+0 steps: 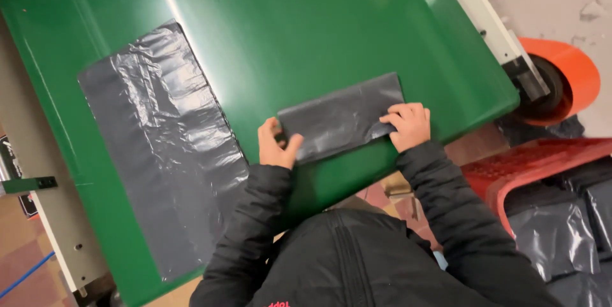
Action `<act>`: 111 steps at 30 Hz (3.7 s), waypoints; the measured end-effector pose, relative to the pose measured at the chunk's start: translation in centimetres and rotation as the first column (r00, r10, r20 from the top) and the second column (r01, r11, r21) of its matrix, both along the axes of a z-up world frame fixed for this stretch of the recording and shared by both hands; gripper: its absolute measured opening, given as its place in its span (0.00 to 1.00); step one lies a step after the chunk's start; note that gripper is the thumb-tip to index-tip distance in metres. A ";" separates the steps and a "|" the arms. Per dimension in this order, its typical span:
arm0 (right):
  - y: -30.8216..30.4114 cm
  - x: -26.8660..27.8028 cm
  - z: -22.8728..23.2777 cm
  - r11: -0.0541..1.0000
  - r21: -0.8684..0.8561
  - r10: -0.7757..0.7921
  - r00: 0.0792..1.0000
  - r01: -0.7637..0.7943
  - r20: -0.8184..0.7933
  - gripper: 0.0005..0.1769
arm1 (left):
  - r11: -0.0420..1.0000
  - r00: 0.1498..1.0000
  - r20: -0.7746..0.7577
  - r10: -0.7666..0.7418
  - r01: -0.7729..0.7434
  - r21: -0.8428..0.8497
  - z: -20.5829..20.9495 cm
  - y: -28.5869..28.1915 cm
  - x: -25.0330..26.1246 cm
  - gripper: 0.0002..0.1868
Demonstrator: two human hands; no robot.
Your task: Folding black plastic bags on a conveyor belt table and placing them into a red plastic crate.
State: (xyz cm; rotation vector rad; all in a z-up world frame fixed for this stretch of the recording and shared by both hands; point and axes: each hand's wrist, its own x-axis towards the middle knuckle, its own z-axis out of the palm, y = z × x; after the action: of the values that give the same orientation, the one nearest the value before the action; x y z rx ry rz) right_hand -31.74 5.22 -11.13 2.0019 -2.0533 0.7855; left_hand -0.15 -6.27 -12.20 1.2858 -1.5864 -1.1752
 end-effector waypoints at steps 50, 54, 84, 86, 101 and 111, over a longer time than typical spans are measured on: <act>-7.9 4.1 -2.3 0.898 0.208 0.374 0.921 -0.389 0.109 0.34 | 0.948 0.824 0.566 -0.018 0.195 -0.253 -0.2 1.1 -7.9 0.22; -7.6 3.2 -5.2 0.876 0.345 0.368 0.929 -0.336 -0.029 0.48 | 0.876 0.846 0.525 -0.098 0.324 -0.357 2.8 9.0 1.5 0.26; -6.7 34.8 0.0 0.667 0.278 0.611 0.721 -0.691 0.326 0.09 | 0.854 0.674 0.699 0.237 0.199 -0.481 -2.4 15.1 37.8 0.27; -4.9 32.4 -0.3 0.614 0.294 0.637 0.680 -0.732 0.362 0.08 | 0.913 0.744 0.656 0.132 0.167 -0.373 -2.6 15.6 38.0 0.23; -35.5 26.9 2.0 0.582 0.295 0.343 0.558 -0.758 0.756 0.10 | 0.958 0.950 -0.127 0.284 -0.285 0.009 -4.2 -18.1 35.6 0.15; -43.8 32.4 -1.5 0.635 0.230 0.706 0.675 -0.737 0.214 0.29 | 0.829 0.772 0.303 0.559 -0.528 -0.184 -8.9 -23.8 35.4 0.19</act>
State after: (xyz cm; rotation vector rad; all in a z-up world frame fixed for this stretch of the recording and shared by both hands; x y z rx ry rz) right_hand 0.64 -38.60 -12.63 3.0999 -1.3995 0.7148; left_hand 35.21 -30.07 -21.06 1.8093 -1.3274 -0.5218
